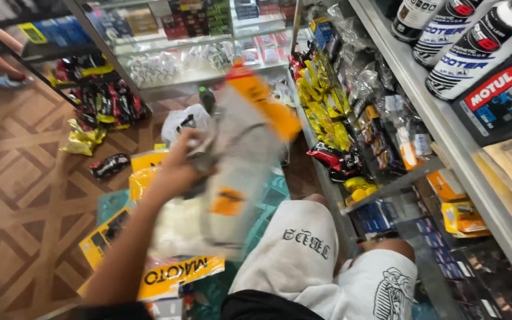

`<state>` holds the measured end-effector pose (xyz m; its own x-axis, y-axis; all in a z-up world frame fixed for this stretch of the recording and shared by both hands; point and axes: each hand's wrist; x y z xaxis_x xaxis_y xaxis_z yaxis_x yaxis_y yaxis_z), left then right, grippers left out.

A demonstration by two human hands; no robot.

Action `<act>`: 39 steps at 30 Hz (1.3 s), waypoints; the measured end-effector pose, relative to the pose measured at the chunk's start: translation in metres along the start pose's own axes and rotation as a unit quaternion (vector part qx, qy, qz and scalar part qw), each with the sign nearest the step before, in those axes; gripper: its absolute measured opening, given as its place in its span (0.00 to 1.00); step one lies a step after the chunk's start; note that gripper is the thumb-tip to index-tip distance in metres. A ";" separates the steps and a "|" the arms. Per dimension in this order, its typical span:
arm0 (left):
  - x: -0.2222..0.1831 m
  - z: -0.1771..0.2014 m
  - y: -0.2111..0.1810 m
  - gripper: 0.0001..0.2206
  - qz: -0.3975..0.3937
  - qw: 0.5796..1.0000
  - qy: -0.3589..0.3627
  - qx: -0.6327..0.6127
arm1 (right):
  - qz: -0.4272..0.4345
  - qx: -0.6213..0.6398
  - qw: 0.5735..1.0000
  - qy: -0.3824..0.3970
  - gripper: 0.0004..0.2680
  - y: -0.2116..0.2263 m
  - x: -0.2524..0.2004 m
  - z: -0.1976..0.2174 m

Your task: The person is wiping down plastic-wrapped motorcycle cables with a cloth.

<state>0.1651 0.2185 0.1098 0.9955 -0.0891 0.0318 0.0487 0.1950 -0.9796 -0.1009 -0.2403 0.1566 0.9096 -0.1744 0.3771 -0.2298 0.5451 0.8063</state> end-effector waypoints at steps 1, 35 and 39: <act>0.009 -0.020 0.002 0.32 -0.037 0.999 -0.011 0.013 | 0.000 0.014 1.000 -0.005 0.10 -0.004 0.000 -0.013; -0.088 -0.268 0.108 0.40 -0.216 0.834 0.323 0.392 | -0.443 0.412 0.794 0.060 0.23 -0.333 -0.004 -0.136; -0.052 -0.266 0.113 0.29 -0.124 0.853 0.341 0.375 | -0.481 0.341 0.804 0.074 0.25 -0.331 0.005 -0.144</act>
<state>0.0970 -0.0146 -0.0558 0.6811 -0.7159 -0.1533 0.5444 0.6352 -0.5479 0.0299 -0.3038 -0.1742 0.7994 -0.1194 -0.5888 0.5146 -0.3698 0.7736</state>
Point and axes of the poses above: each hand's wrist, its own x-axis towards the middle knuckle, its own z-axis out of the back of the hand, y = z × x, and after that the axes turned 5 degrees about -x, right-handed
